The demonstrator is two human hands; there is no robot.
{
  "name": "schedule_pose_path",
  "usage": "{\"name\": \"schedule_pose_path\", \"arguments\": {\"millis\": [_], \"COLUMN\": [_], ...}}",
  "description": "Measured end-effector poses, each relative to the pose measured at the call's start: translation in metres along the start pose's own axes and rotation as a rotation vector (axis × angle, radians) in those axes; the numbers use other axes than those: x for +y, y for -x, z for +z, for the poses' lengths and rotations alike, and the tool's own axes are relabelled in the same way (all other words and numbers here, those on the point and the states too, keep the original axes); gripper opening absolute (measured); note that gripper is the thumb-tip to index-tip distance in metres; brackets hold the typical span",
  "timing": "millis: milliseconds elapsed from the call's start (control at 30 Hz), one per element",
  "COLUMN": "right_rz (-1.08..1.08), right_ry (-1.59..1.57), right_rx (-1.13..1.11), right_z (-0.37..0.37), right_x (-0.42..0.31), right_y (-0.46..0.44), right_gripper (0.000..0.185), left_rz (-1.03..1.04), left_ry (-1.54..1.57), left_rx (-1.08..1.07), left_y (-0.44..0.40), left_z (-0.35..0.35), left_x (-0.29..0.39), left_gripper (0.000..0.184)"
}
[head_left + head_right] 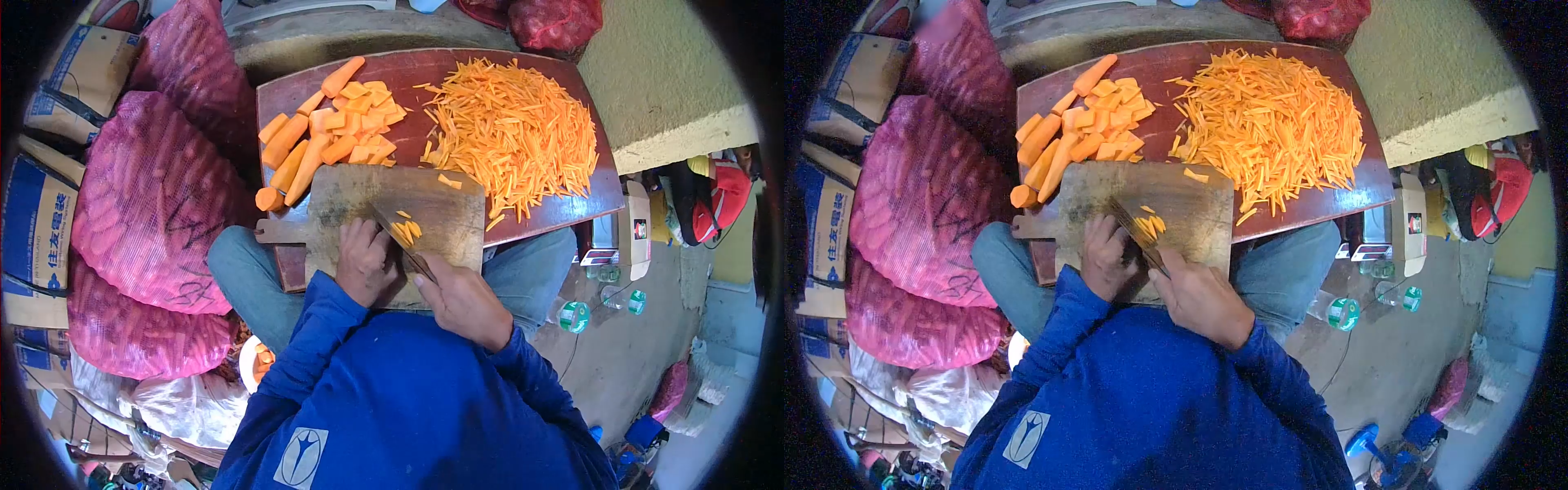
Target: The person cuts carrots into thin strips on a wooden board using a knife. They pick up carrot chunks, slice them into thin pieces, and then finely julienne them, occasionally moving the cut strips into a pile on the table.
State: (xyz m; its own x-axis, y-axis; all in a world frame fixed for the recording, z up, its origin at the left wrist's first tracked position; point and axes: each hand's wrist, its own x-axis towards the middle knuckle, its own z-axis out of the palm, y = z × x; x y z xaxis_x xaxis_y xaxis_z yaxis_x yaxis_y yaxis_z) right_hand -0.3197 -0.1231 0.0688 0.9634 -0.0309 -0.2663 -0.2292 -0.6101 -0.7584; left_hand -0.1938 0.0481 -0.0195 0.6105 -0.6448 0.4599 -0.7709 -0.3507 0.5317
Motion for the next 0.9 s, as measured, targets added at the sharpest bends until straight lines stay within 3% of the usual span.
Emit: {"name": "schedule_pose_path", "arguments": {"millis": [267, 533, 633, 800, 900], "right_rz": [-0.024, 0.01, 0.007, -0.027, -0.022], "right_ry": [0.017, -0.283, -0.347, -0.201, -0.099], "right_rx": [0.021, 0.197, 0.088, 0.116, 0.228], "right_z": [0.004, -0.017, -0.01, -0.012, -0.044], "right_x": [0.002, 0.002, 0.001, 0.02, 0.052], "right_y": [0.002, 0.011, 0.015, 0.011, 0.0], "right_gripper": [0.036, 0.03, 0.031, 0.032, 0.032], "left_rz": [-0.058, -0.068, -0.149, -0.243, -0.143], "left_ry": [-0.038, 0.053, 0.169, 0.306, 0.203], "left_rx": [0.0, 0.126, 0.161, 0.187, 0.159], "left_y": [0.001, -0.001, -0.003, -0.003, -0.001], "left_z": [0.002, 0.004, -0.006, -0.005, 0.001], "left_x": [0.0, -0.002, 0.0, -0.003, -0.006], "left_gripper": [0.027, 0.015, 0.012, 0.011, 0.011]}}
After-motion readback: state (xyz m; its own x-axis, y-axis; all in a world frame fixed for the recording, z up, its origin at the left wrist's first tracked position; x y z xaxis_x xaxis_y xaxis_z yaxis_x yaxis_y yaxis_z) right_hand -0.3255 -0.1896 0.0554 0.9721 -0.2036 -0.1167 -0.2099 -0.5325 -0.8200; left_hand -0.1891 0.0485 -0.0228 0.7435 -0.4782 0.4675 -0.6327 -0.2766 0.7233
